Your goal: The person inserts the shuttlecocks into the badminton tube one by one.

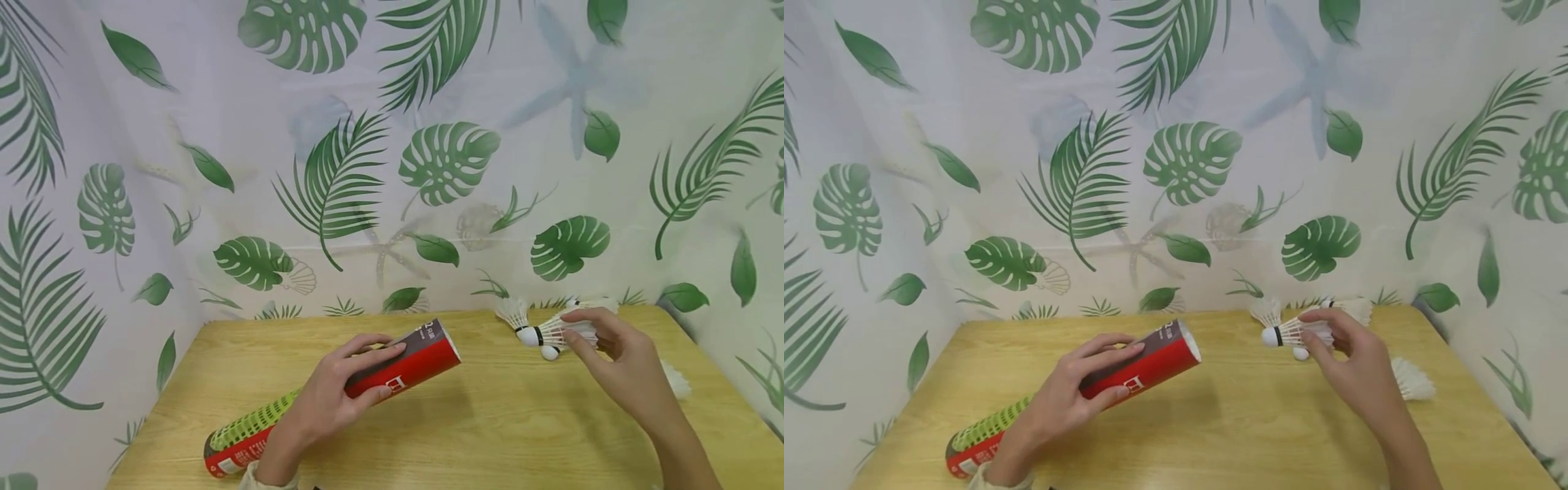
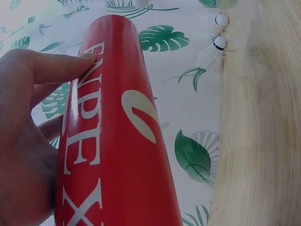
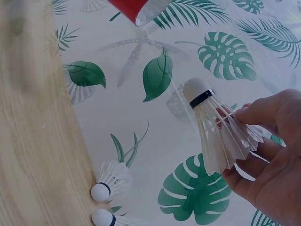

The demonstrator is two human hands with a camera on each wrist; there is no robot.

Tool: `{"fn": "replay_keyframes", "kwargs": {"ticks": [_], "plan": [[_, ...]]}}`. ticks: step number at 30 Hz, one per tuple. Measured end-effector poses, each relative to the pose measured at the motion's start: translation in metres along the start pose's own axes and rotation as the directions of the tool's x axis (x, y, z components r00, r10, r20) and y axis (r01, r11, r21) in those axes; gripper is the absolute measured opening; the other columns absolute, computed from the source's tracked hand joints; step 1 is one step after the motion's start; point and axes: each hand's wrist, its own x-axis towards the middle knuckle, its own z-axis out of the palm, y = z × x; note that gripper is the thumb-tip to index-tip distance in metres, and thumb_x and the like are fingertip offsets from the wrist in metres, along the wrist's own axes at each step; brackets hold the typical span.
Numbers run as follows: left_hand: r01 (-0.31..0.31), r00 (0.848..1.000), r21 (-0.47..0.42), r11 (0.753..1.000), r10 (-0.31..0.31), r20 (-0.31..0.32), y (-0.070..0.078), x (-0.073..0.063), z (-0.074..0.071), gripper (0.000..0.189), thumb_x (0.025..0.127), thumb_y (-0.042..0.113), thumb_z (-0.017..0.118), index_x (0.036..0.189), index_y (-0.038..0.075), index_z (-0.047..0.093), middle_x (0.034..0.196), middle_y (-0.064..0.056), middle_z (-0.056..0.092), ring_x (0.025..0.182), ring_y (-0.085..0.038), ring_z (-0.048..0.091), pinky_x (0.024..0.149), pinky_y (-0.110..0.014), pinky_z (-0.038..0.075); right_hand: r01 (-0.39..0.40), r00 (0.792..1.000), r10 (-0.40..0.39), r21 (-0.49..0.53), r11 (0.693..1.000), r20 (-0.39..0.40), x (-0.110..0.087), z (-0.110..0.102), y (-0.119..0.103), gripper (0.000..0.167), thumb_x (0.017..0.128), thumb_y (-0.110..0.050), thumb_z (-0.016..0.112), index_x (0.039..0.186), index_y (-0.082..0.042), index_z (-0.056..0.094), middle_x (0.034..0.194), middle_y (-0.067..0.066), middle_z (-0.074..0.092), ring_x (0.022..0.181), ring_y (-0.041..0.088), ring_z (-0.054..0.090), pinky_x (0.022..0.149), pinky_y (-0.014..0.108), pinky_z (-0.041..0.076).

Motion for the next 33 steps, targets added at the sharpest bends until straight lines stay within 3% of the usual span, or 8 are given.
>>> {"fn": "replay_keyframes", "kwargs": {"ticks": [4,7,10,17,26,33], "plan": [[-0.006,1.000,0.004,1.000,0.006,0.004,0.000,-0.001,0.001,0.060,0.092,0.018,0.078,0.144,0.039,0.059,0.143,0.015,0.052,0.126,-0.014,0.054,0.094,-0.038,0.055,0.001,0.999,0.000,0.021,1.000,-0.035,0.000,0.001,-0.007,0.031,0.093,0.003,0.072,0.123,-0.004,0.067,0.099,0.000,0.077,0.082,0.002,0.067,0.081,0.009,0.049],[-0.007,1.000,0.003,1.000,0.007,0.004,0.000,-0.002,0.002,0.060,0.092,0.017,0.078,0.144,0.038,0.059,0.144,0.015,0.052,0.125,-0.015,0.054,0.094,-0.038,0.055,0.007,0.998,-0.005,0.024,1.000,-0.059,0.000,0.001,-0.014,0.033,0.092,0.004,0.073,0.123,-0.005,0.066,0.092,0.001,0.077,0.064,0.002,0.058,0.082,0.008,0.048],[-0.010,1.000,0.002,1.000,0.010,0.005,0.000,-0.002,0.002,0.060,0.092,0.017,0.078,0.145,0.037,0.059,0.144,0.013,0.052,0.126,-0.016,0.054,0.094,-0.039,0.055,0.029,0.996,-0.026,0.039,0.999,-0.079,-0.001,-0.001,-0.023,0.034,0.089,0.007,0.074,0.120,-0.005,0.067,0.091,0.002,0.076,0.061,0.003,0.055,0.081,0.008,0.048],[-0.012,1.000,0.011,1.000,0.013,-0.015,0.000,-0.002,0.000,0.059,0.092,0.016,0.078,0.145,0.035,0.060,0.145,0.009,0.053,0.125,-0.019,0.056,0.093,-0.041,0.056,0.079,0.995,-0.073,0.088,0.993,-0.070,0.000,-0.003,-0.038,0.032,0.087,0.012,0.074,0.115,-0.002,0.069,0.096,0.004,0.075,0.085,0.005,0.069,0.081,0.012,0.051],[-0.032,0.999,0.004,0.999,0.032,-0.018,0.001,-0.003,-0.001,0.057,0.093,0.019,0.077,0.145,0.035,0.060,0.146,0.008,0.052,0.126,-0.018,0.056,0.093,-0.041,0.056,0.102,0.995,-0.099,0.139,0.985,-0.033,0.006,0.007,-0.049,0.026,0.088,0.010,0.074,0.110,-0.004,0.072,0.095,0.009,0.075,0.080,0.008,0.069,0.081,0.015,0.054],[-0.029,0.999,0.001,1.000,0.029,-0.021,0.002,-0.003,0.000,0.057,0.093,0.019,0.077,0.145,0.036,0.060,0.145,0.008,0.053,0.126,-0.018,0.055,0.093,-0.041,0.056,0.093,0.996,-0.091,0.177,0.980,-0.019,0.006,0.019,-0.049,0.023,0.089,0.008,0.074,0.109,-0.004,0.073,0.093,0.010,0.075,0.077,0.009,0.069,0.071,0.017,0.055]]}}
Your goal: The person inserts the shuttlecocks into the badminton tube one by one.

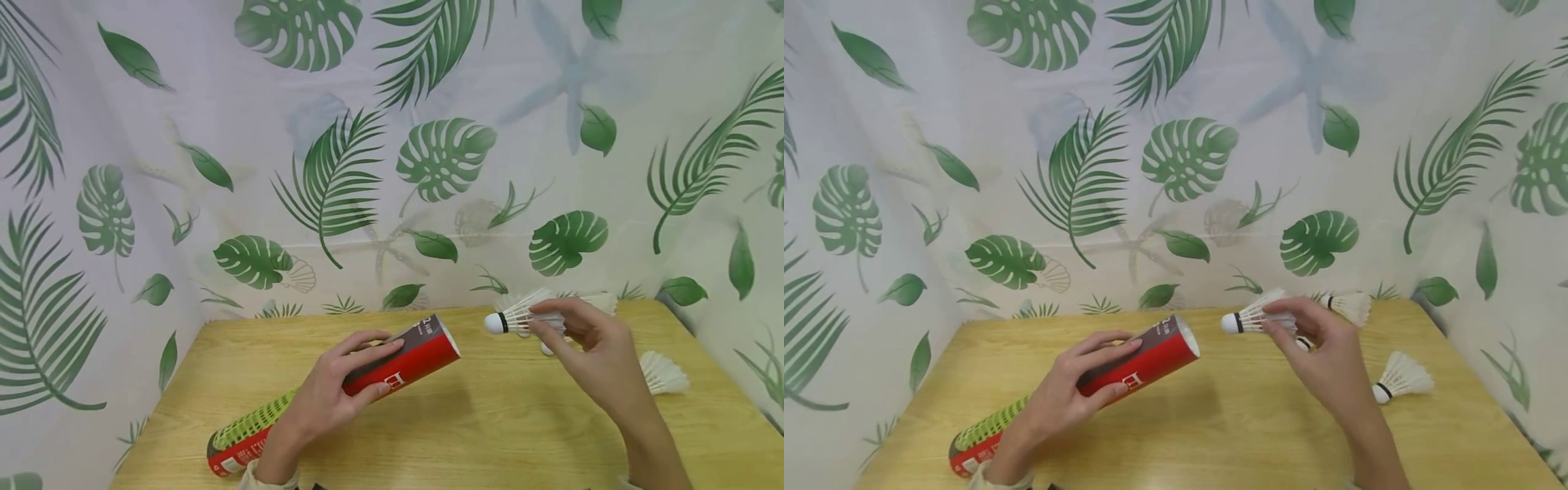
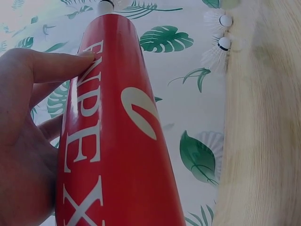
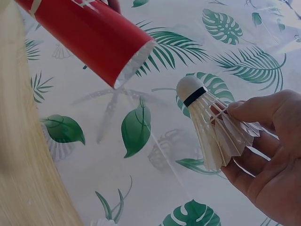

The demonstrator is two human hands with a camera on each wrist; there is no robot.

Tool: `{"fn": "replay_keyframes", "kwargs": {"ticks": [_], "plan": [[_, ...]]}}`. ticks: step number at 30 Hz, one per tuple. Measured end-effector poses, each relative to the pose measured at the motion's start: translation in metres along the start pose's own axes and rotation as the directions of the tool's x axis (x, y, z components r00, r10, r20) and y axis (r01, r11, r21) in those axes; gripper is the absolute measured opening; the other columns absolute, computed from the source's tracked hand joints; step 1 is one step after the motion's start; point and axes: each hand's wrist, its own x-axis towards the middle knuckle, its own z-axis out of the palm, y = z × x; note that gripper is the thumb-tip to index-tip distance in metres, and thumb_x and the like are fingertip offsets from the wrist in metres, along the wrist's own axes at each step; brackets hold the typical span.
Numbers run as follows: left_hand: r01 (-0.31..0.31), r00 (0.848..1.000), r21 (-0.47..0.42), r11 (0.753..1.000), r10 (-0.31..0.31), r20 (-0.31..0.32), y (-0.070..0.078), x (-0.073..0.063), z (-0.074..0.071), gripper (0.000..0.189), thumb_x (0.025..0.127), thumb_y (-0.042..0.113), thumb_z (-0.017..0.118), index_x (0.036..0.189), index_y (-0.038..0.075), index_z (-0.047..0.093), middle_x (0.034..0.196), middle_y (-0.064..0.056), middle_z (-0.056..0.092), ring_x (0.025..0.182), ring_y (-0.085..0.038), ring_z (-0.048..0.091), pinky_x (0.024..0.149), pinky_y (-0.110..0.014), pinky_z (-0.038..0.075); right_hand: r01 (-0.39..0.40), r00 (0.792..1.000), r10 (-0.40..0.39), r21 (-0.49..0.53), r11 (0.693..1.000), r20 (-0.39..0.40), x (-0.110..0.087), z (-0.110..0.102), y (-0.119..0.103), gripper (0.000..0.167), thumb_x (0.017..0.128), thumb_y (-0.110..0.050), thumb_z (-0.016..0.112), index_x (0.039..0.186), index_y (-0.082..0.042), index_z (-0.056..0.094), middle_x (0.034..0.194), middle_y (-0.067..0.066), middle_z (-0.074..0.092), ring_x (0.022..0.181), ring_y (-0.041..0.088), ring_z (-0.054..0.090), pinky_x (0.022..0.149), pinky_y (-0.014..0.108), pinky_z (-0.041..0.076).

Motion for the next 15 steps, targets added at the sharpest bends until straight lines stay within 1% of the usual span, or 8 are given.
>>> {"fn": "replay_keyframes", "kwargs": {"ticks": [4,8,11,15], "plan": [[-0.003,1.000,0.002,1.000,0.003,0.002,0.000,0.001,-0.001,0.057,0.093,0.019,0.077,0.145,0.035,0.060,0.145,0.009,0.053,0.126,-0.018,0.055,0.093,-0.040,0.056,-0.009,1.000,0.009,0.018,1.000,0.004,0.000,0.010,0.000,0.024,0.089,0.008,0.074,0.109,-0.005,0.073,0.095,0.007,0.075,0.080,0.009,0.069,0.072,0.016,0.054],[-0.006,1.000,-0.003,1.000,0.006,0.011,0.000,0.001,-0.001,0.056,0.093,0.020,0.077,0.145,0.035,0.060,0.145,0.009,0.053,0.126,-0.017,0.055,0.093,-0.040,0.056,-0.011,1.000,0.011,0.038,0.999,0.012,-0.003,0.019,-0.001,0.026,0.089,0.010,0.073,0.110,-0.005,0.073,0.099,0.006,0.073,0.083,0.009,0.070,0.073,0.017,0.054],[0.000,1.000,-0.015,1.000,0.000,0.022,0.001,0.002,-0.001,0.056,0.094,0.021,0.076,0.145,0.036,0.059,0.145,0.010,0.052,0.127,-0.017,0.054,0.093,-0.039,0.056,-0.016,1.000,0.015,0.044,0.999,0.021,-0.004,0.024,-0.001,0.027,0.088,0.011,0.073,0.110,-0.005,0.074,0.102,0.006,0.072,0.087,0.008,0.071,0.077,0.018,0.055],[0.015,0.999,-0.035,0.999,-0.014,0.031,0.003,0.002,-0.002,0.056,0.094,0.022,0.076,0.145,0.037,0.059,0.145,0.011,0.052,0.128,-0.016,0.052,0.094,-0.038,0.055,-0.032,0.998,0.030,0.042,0.999,0.048,-0.002,0.031,-0.002,0.026,0.090,0.008,0.073,0.112,-0.008,0.074,0.105,0.006,0.073,0.092,0.008,0.071,0.081,0.018,0.055]]}}
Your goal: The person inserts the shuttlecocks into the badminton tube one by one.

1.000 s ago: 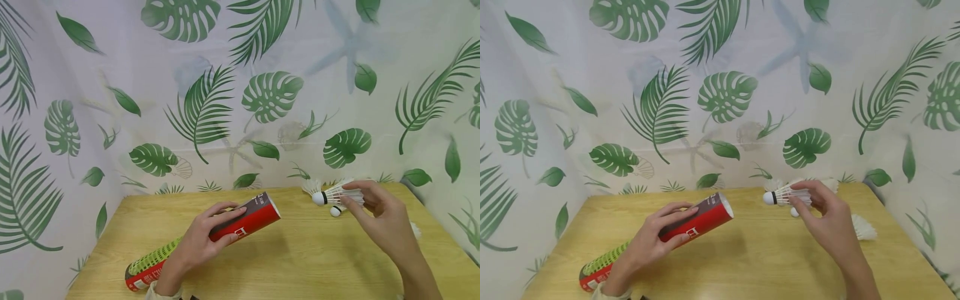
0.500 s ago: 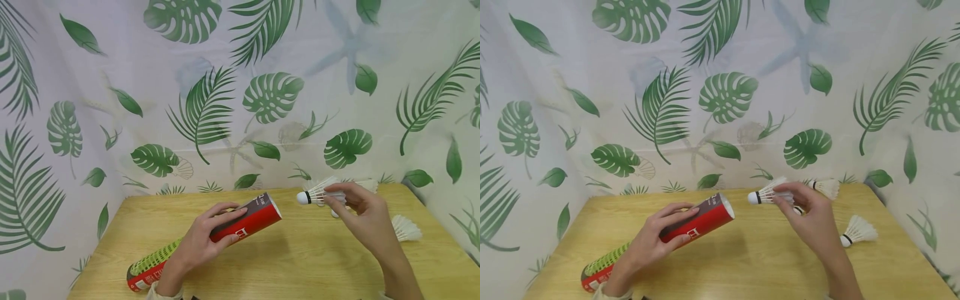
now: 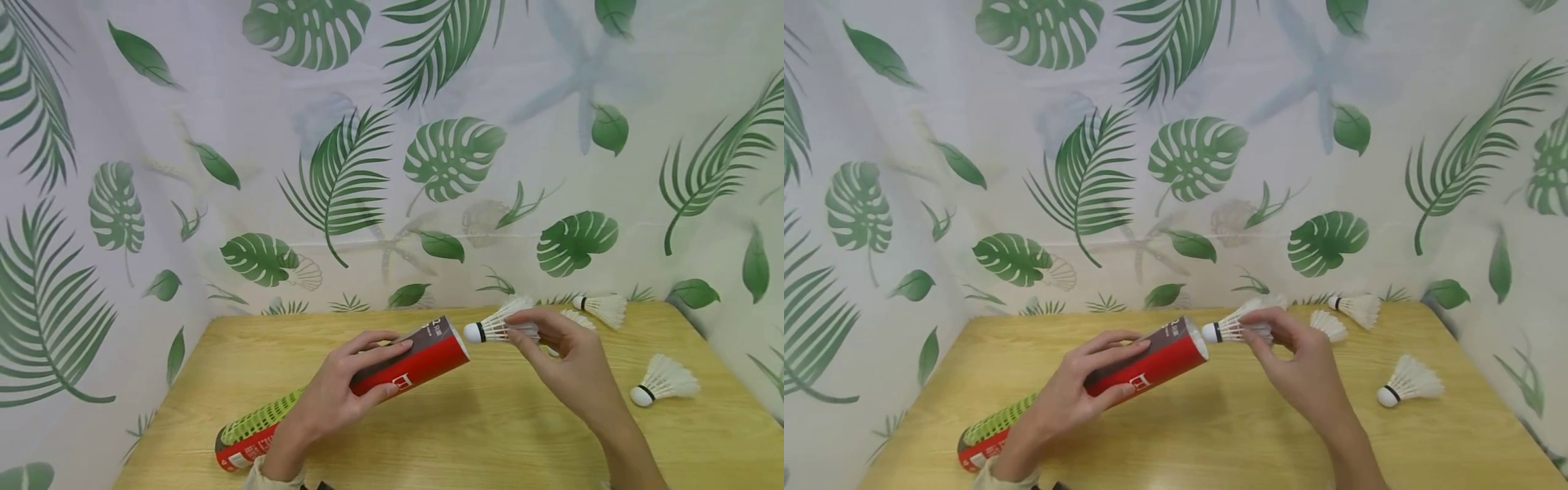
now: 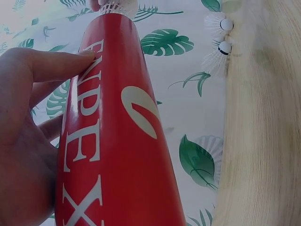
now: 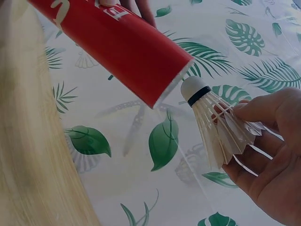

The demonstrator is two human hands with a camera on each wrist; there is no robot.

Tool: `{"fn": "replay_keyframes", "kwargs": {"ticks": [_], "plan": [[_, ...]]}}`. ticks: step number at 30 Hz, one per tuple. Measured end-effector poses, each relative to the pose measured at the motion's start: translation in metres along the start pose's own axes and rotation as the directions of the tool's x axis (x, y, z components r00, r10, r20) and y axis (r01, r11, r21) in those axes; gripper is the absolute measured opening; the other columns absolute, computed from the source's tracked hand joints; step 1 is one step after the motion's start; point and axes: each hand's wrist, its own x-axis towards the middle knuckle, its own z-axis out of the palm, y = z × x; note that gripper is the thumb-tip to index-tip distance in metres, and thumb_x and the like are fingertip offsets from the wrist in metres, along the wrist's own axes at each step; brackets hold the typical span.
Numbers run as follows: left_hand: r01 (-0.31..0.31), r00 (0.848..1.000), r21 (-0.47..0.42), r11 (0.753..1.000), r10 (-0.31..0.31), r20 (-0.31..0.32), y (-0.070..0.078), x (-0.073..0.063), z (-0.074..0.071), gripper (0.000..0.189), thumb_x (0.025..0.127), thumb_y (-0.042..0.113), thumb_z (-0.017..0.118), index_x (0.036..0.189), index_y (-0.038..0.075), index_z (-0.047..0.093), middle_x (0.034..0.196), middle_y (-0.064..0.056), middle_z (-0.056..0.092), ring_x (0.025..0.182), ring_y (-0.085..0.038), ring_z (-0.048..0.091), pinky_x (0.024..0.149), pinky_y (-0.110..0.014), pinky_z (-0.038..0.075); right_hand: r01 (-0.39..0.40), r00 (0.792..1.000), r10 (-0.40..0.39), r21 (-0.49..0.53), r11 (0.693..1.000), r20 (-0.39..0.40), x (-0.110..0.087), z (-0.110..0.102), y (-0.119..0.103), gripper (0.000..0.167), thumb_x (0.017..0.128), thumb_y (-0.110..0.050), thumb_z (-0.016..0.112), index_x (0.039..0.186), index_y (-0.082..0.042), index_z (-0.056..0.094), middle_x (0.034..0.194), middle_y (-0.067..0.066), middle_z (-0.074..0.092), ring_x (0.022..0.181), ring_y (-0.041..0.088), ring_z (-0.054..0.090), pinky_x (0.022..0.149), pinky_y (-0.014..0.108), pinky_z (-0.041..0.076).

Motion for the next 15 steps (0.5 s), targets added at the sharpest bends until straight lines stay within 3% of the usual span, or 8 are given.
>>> {"fn": "replay_keyframes", "kwargs": {"ticks": [6,15], "plan": [[-0.018,1.000,0.000,1.000,0.018,-0.001,0.001,0.002,0.003,0.055,0.094,0.022,0.076,0.145,0.033,0.060,0.145,0.007,0.052,0.127,-0.017,0.054,0.094,-0.039,0.055,-0.013,0.999,0.013,0.003,1.000,0.032,0.001,0.007,-0.002,0.022,0.092,0.005,0.072,0.110,-0.007,0.074,0.106,0.005,0.074,0.094,0.012,0.071,0.085,0.019,0.055],[0.022,0.999,0.012,1.000,-0.023,0.023,0.001,0.002,0.007,0.059,0.093,0.020,0.077,0.145,0.038,0.058,0.145,0.013,0.051,0.128,-0.016,0.052,0.094,-0.039,0.055,-0.001,0.999,0.002,-0.023,1.000,0.049,-0.001,0.013,0.003,0.021,0.090,0.005,0.073,0.106,-0.009,0.074,0.104,0.001,0.075,0.095,0.010,0.070,0.085,0.019,0.055]]}}
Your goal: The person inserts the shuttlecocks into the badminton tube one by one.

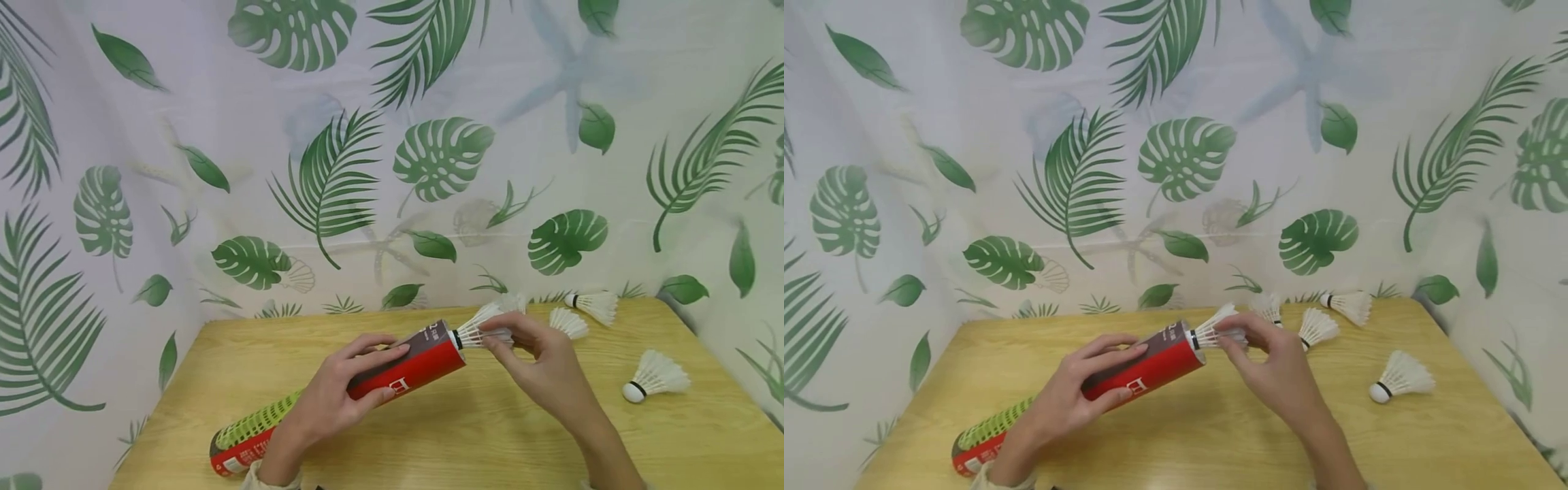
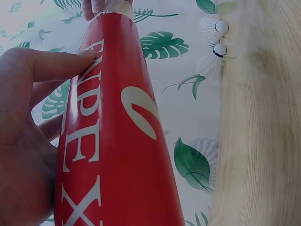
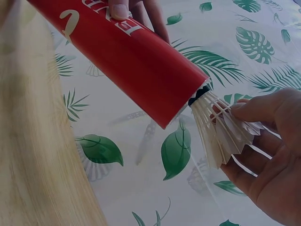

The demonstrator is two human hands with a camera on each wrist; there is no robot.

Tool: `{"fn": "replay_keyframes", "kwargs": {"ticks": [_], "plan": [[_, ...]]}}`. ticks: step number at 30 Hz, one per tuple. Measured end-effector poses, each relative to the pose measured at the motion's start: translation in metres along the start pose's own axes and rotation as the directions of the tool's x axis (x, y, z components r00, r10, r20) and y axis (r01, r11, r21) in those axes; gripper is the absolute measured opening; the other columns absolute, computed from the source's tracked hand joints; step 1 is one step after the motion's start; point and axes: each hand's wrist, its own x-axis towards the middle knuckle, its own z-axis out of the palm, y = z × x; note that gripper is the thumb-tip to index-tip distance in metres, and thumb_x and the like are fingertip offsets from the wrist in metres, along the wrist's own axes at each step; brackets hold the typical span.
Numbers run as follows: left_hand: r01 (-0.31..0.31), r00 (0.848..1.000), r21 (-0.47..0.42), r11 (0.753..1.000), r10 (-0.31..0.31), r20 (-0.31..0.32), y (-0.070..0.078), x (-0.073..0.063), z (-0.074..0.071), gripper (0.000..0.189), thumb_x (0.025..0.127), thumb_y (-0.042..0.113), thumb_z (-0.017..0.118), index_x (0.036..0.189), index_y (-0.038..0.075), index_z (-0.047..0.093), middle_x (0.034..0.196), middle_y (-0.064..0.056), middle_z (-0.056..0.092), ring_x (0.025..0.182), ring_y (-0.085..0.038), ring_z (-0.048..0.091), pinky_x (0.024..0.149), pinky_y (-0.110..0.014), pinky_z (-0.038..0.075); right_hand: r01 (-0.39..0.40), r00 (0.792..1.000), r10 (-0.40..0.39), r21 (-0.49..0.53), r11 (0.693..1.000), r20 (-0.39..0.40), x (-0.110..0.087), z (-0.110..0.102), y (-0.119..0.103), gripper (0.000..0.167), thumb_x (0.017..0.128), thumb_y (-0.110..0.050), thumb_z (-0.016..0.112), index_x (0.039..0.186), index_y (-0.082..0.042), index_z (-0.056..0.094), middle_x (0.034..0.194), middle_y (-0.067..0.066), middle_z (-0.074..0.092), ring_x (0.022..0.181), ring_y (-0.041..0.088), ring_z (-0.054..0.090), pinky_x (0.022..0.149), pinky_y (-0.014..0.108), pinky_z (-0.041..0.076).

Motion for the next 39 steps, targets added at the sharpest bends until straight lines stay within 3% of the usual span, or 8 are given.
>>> {"fn": "replay_keyframes", "kwargs": {"ticks": [7,18,29,39], "plan": [[0.013,1.000,-0.017,1.000,-0.013,0.015,0.000,0.000,0.003,0.058,0.093,0.020,0.076,0.145,0.041,0.058,0.145,0.016,0.050,0.128,-0.014,0.053,0.096,-0.038,0.054,0.005,1.000,-0.004,-0.054,0.999,0.030,-0.001,0.007,0.002,0.022,0.090,0.002,0.076,0.105,-0.013,0.075,0.104,-0.003,0.074,0.094,0.013,0.070,0.083,0.021,0.057],[0.004,1.000,-0.011,1.000,-0.004,0.014,0.003,0.000,0.003,0.059,0.093,0.020,0.076,0.145,0.041,0.058,0.145,0.016,0.050,0.128,-0.014,0.052,0.095,-0.039,0.055,0.014,0.994,-0.015,0.002,1.000,0.110,-0.001,0.011,0.001,0.024,0.091,0.000,0.075,0.109,-0.014,0.074,0.109,0.000,0.073,0.096,0.018,0.071,0.082,0.026,0.058],[-0.009,1.000,-0.020,1.000,0.010,0.025,0.004,0.001,0.007,0.059,0.093,0.019,0.077,0.145,0.040,0.058,0.145,0.015,0.050,0.128,-0.014,0.051,0.096,-0.038,0.054,-0.056,0.980,0.039,0.086,0.995,0.196,-0.003,0.012,0.004,0.023,0.095,0.001,0.070,0.114,-0.013,0.071,0.116,0.006,0.071,0.097,0.019,0.072,0.083,0.027,0.058],[-0.007,1.000,-0.019,1.000,0.008,0.025,0.005,0.000,0.007,0.060,0.093,0.019,0.077,0.145,0.040,0.058,0.145,0.015,0.050,0.130,-0.015,0.050,0.096,-0.038,0.054,-0.200,0.951,0.150,0.168,0.965,0.271,-0.002,0.008,0.001,0.021,0.101,-0.012,0.066,0.122,-0.013,0.064,0.116,0.013,0.073,0.097,0.020,0.073,0.082,0.032,0.059]]}}
